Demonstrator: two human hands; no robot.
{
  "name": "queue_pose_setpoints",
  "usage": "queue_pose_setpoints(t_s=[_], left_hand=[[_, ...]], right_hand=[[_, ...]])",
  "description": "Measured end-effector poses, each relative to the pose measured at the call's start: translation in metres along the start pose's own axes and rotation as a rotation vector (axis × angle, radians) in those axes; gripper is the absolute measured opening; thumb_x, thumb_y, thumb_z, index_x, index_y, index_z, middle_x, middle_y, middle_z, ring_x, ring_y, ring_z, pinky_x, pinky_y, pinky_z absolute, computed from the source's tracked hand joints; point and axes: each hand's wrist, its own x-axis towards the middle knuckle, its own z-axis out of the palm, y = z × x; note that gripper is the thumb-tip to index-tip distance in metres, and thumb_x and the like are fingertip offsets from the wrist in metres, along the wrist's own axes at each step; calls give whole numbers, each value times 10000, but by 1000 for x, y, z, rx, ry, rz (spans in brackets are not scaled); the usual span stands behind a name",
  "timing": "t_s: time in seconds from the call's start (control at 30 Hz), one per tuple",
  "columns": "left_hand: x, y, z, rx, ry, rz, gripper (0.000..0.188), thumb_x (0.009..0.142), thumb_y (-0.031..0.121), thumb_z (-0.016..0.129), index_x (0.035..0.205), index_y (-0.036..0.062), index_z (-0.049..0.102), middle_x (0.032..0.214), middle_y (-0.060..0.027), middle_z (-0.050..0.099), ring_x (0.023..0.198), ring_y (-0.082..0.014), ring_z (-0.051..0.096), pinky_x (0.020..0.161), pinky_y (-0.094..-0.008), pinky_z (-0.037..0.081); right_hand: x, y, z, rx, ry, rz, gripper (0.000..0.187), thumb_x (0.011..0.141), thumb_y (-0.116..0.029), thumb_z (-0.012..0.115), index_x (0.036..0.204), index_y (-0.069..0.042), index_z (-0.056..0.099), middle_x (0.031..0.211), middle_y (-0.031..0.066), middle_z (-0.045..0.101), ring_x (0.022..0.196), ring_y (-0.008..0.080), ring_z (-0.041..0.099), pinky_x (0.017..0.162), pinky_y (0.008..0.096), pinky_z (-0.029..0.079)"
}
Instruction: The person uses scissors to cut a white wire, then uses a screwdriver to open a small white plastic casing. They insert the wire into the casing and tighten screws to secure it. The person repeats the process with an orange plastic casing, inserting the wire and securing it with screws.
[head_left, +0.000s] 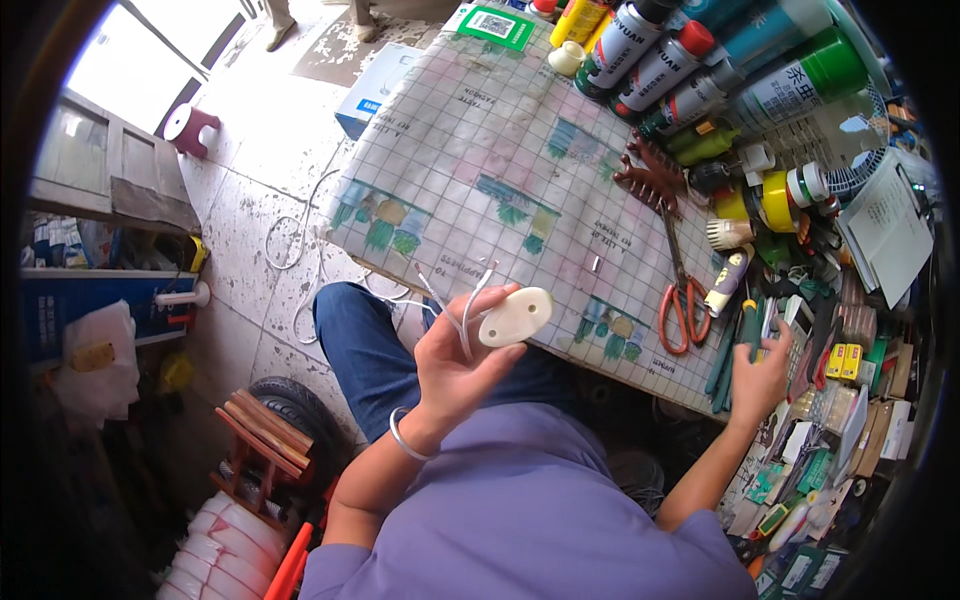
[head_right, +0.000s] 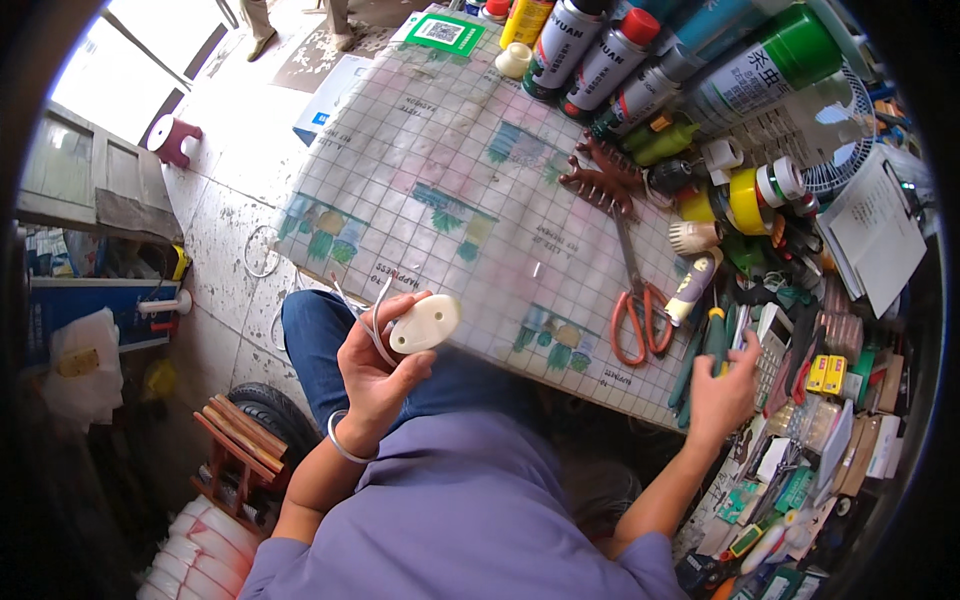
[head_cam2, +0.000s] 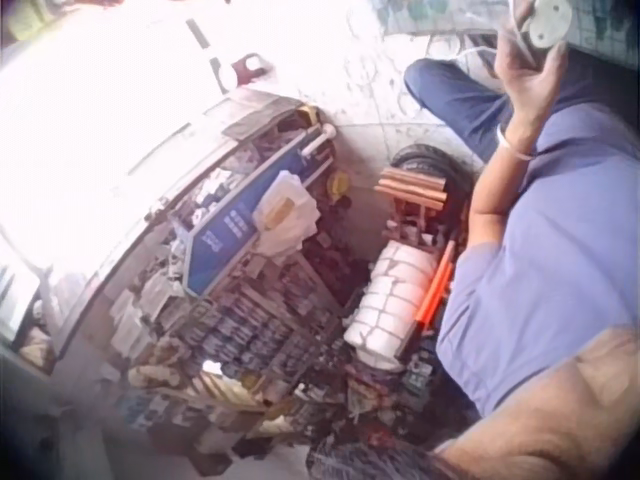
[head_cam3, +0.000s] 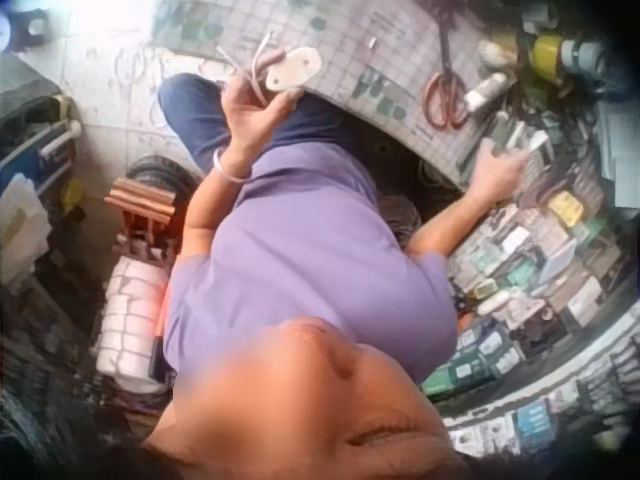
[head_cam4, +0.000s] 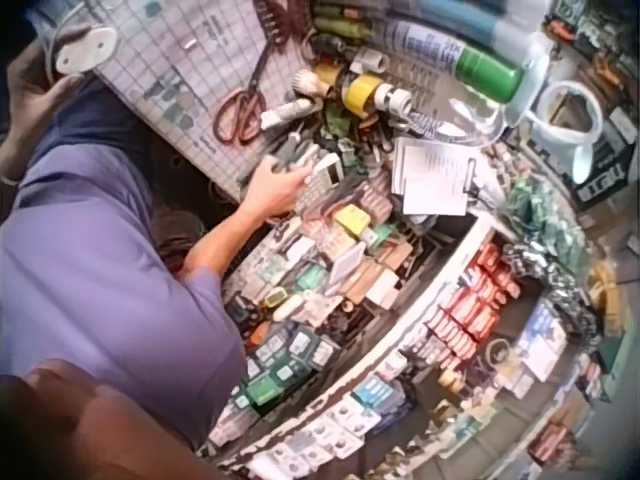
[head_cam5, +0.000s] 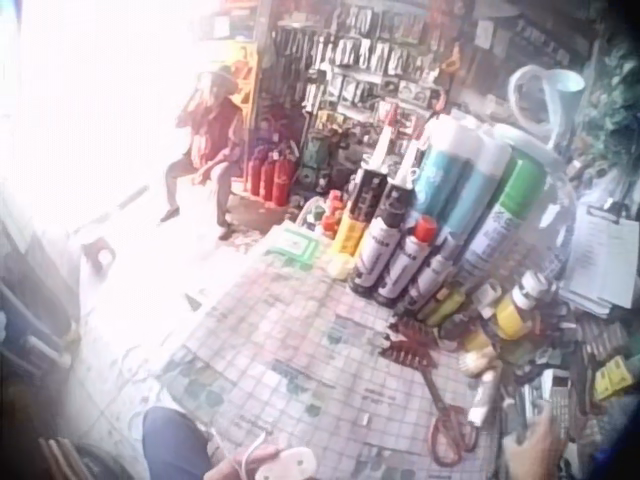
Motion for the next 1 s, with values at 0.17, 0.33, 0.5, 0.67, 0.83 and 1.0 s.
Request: queue_pose_setpoints(t_s=[0.17,0.33,0.5,0.67,0.83,1.0], left_hand=[[4,-3,-1,162,-17,120,512,753,-82,687,1236,-26,526,1244,-155,564,1140,-219,551,972,-316,418],[7,-12,-2,327,3,178,476,740,-46,703,1194,-25,561,1173,-152,589,1043,-223,583,912,-305,439],[14,-23,-10,606,24,168,435,754,-29,699,1174,-13,588,1092,-115,601,1007,-171,566,877,-280,435],[6,-31,-12,406,115,-170,470,752,-15,702,1207,14,583,1071,-119,640,893,-220,628,821,-298,492],[10,-36,-17,577,63,-6,474,753,-20,703,1210,14,582,1099,-121,654,933,-205,651,819,-284,510],[14,-37,-16,626,50,53,463,747,-6,713,1194,10,591,1090,-124,663,981,-213,650,849,-290,503]], right_hand=[[21,26,-43,397,443,-91,293,907,-175,582,1163,-32,570,1008,99,640,844,175,606,701,288,495],[24,-38,-71,1222,469,-440,493,967,-275,453,1285,95,382,1034,268,593,864,265,615,709,303,560],[23,-115,-55,1322,52,-728,611,909,-434,577,1260,47,437,1019,211,629,899,218,599,845,327,467],[23,-148,-46,1409,-308,-793,481,920,-263,612,1263,35,453,1049,153,622,915,153,600,813,262,477],[26,-155,-33,1389,-313,-827,432,908,-249,630,1221,26,517,1083,143,609,970,191,623,840,294,498],[26,-161,-30,1335,-273,-868,414,901,-243,640,1203,19,536,1079,116,624,934,173,636,800,279,509]])
